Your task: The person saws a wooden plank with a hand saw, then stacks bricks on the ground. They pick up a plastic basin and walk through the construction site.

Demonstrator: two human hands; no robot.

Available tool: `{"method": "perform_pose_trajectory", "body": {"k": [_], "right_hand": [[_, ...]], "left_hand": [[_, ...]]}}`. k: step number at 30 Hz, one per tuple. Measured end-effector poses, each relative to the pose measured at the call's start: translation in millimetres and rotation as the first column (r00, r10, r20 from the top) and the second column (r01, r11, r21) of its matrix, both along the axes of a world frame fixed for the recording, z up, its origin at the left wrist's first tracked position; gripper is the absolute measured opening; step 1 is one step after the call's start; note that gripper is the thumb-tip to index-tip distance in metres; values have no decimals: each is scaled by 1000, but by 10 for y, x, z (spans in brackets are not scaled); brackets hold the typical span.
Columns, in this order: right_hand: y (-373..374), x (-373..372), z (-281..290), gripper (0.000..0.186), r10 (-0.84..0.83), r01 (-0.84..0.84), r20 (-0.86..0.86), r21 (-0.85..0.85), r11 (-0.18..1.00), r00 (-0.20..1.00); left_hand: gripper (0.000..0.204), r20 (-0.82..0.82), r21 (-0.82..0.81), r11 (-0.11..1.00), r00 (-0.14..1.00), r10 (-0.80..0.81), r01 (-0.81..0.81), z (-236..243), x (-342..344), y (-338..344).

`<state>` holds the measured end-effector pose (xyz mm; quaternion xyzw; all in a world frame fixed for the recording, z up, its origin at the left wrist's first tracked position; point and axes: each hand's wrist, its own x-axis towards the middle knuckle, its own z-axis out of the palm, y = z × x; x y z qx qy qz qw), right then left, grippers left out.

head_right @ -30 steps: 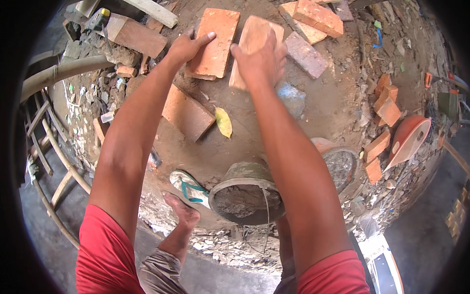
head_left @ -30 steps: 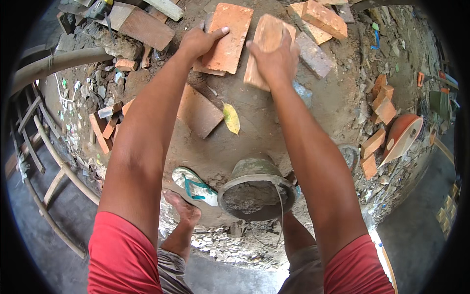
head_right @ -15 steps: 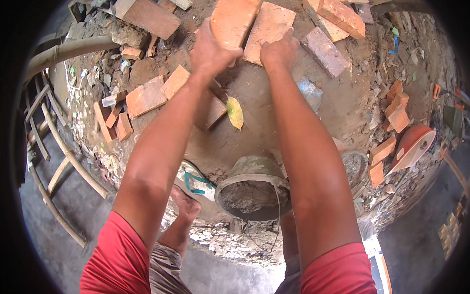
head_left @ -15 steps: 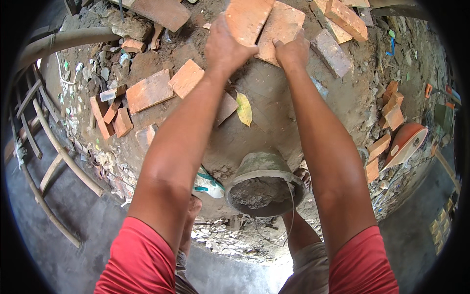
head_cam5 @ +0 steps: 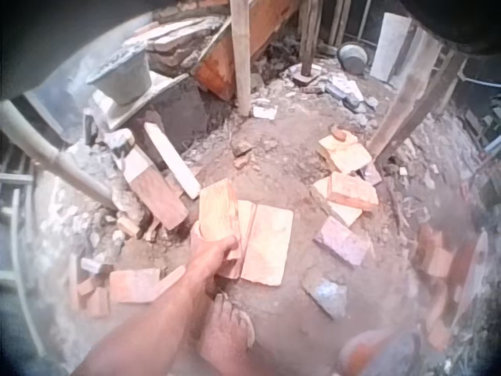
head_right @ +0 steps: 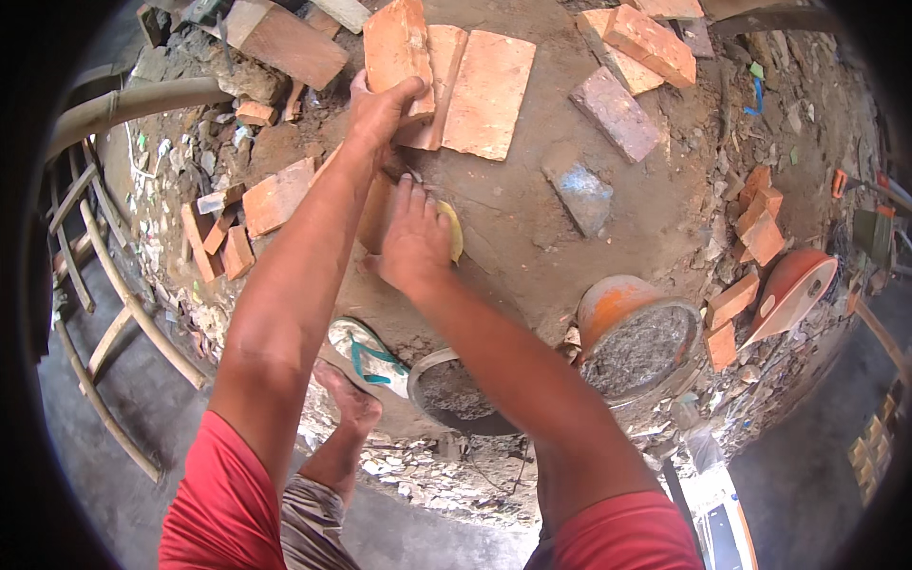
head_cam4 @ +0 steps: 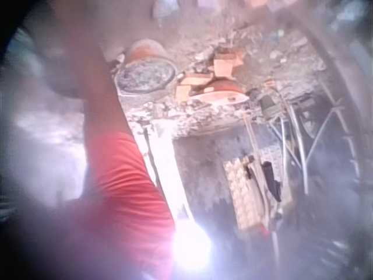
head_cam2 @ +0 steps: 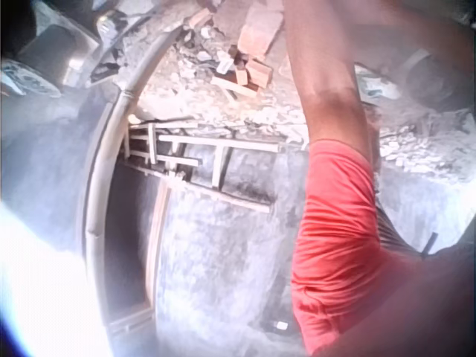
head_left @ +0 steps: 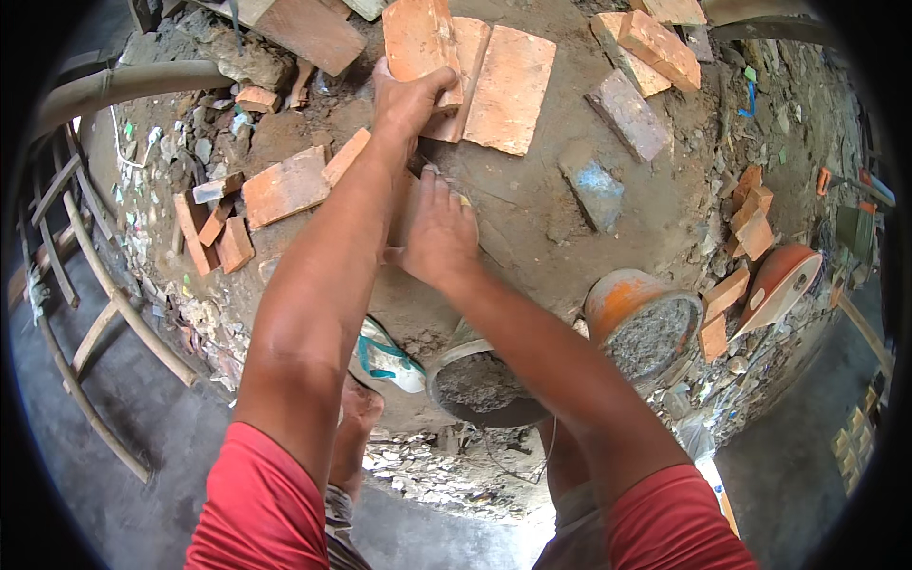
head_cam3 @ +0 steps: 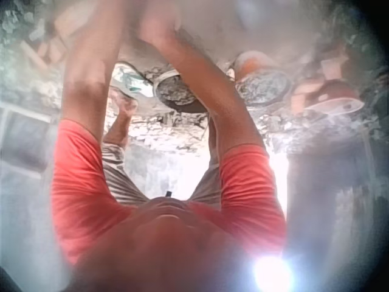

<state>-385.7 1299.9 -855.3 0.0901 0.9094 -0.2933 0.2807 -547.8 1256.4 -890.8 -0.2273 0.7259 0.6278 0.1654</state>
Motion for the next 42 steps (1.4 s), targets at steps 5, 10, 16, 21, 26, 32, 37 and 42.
{"method": "perform_pose_trajectory", "body": {"k": [5, 10, 16, 21, 26, 32, 37, 42], "right_hand": [[-58, 11, -46, 124, 41, -38, 65, -50, 998, 997], [283, 213, -78, 116, -10, 18, -248, 30, 999, 969], [1513, 324, 394, 109, -89, 86, -299, -22, 996, 950], [2020, -610, 128, 118, -129, 183, -459, 76, 980, 879], [2178, -1603, -207, 119, -39, 61, -399, 42, 997, 916], [1979, -1195, -455, 102, 124, -22, -599, 175, 984, 791], [1236, -633, -129, 90, 342, -162, -507, 365, 917, 791], [1124, -964, -607, 67, 465, -132, -552, 537, 833, 692]], "left_hand": [[78, -188, -338, 928, 955, -230, 157, -165, -207, 113], [88, -165, -474, 815, 876, -454, 333, 139, -386, 300], [98, -165, -14, 983, 969, -183, 183, 28, -433, -246], [112, -111, -239, 967, 992, 58, -83, 154, 146, -331], [116, -132, -318, 914, 967, 219, -250, 91, 755, 524], [101, -98, -225, 922, 949, 300, -315, 57, 963, 1062], [85, -318, -542, 831, 946, -66, -124, 62, 1371, 40], [92, -102, -813, 579, 994, -47, -56, -129, 1484, -1623]]}}
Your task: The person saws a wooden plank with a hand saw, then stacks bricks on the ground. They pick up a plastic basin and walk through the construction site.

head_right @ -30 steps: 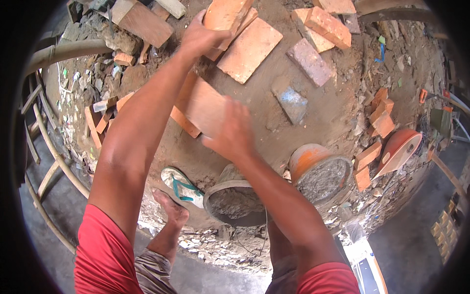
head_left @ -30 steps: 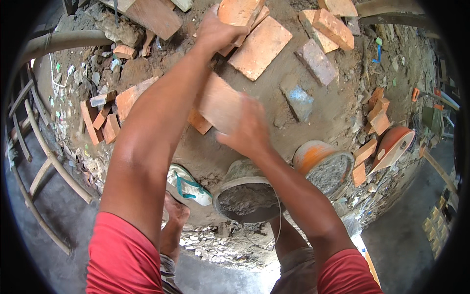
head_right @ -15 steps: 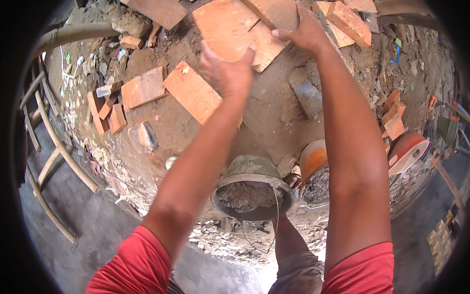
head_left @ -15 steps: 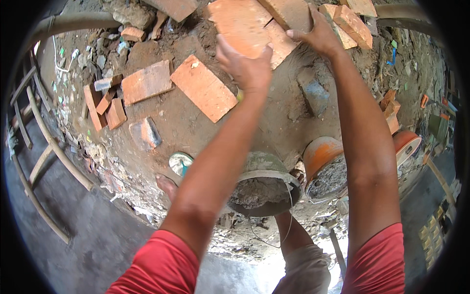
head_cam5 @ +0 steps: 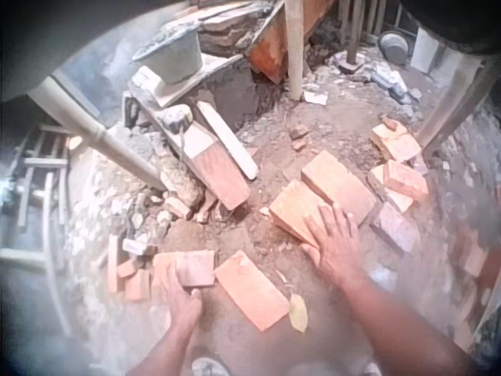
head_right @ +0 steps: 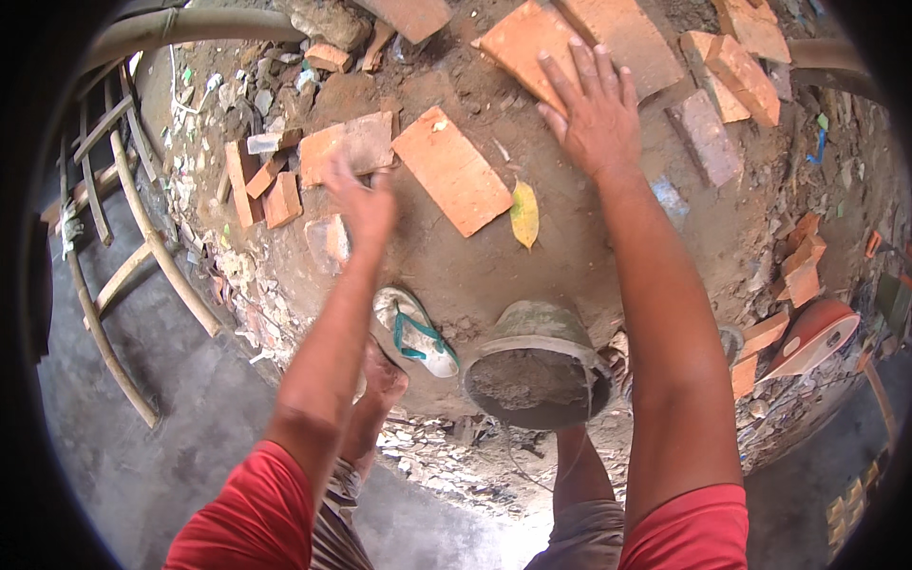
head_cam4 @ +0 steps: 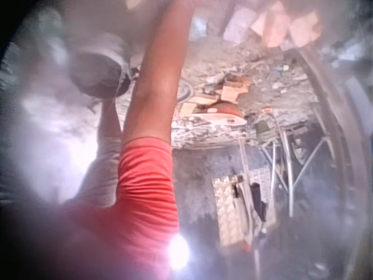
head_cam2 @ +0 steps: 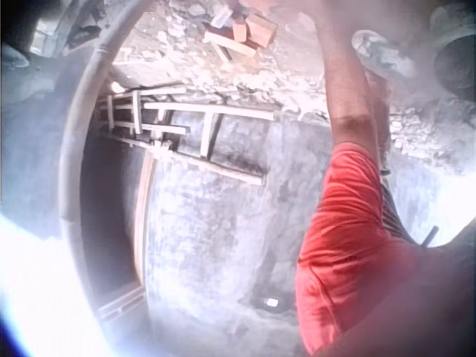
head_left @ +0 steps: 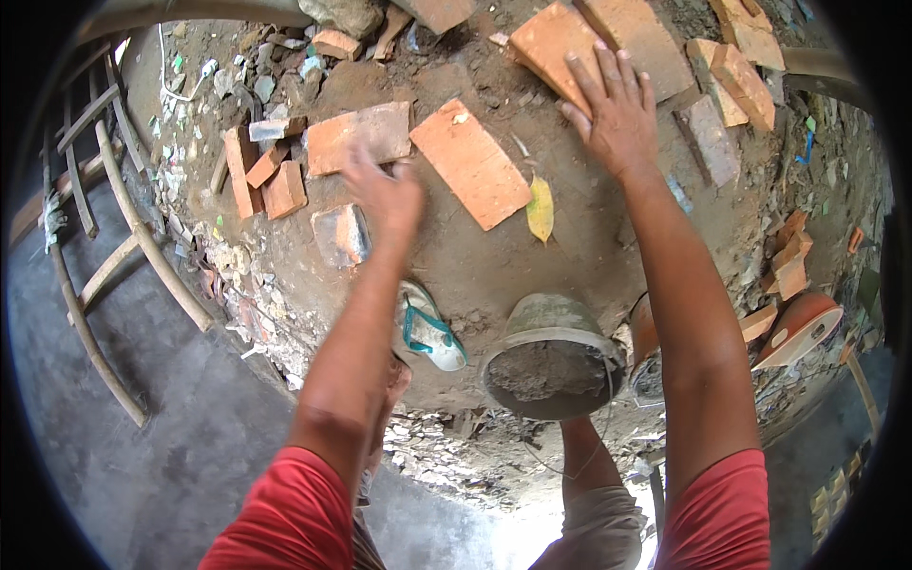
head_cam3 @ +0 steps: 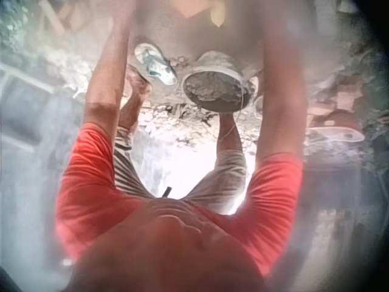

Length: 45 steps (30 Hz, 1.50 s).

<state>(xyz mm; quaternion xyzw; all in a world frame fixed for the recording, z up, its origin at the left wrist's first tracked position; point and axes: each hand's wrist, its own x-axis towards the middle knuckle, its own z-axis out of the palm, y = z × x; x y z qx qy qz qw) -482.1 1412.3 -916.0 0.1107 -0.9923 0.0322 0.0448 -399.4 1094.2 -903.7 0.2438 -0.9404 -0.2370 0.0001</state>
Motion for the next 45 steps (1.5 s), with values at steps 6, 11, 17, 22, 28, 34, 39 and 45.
{"method": "perform_pose_trajectory", "body": {"k": [6, 11, 17, 22, 28, 34, 39, 45], "right_hand": [[-1067, 584, 198, 104, -46, 121, 256, -286, 951, 966], [-1649, 925, 249, 118, -69, 250, 654, -187, 950, 753], [-1207, 1323, 1025, 108, -180, 492, 576, -449, 746, 798], [-709, 1035, 1072, 97, -571, 566, 200, -578, 587, 796], [-338, -102, 729, 108, -744, 767, 228, -340, 544, 628], [-987, 477, 729, 84, -536, 551, 165, -417, 723, 828], [-2596, 1734, 857, 80, -9, 338, 532, -525, 781, 846], [-4260, 1428, 670, 93, 159, 306, 597, -600, 739, 786]], "left_hand": [[113, 442, -198, 707, 705, -554, 679, 12, -488, -1406], [118, 640, -150, 628, 559, -527, 763, 289, -735, -1322], [104, 302, -3, 915, 872, -384, 404, 610, -104, -902], [102, 44, 95, 930, 932, -361, 356, 988, -624, 527], [95, 149, 165, 894, 885, -440, 417, 896, -1744, 1600], [62, -102, 239, 857, 890, -445, 456, 472, -830, -13], [87, 71, -238, 964, 988, 137, -117, 157, 383, -2447], [81, 165, 102, 992, 985, 60, -77, -95, 307, -3853]]}}
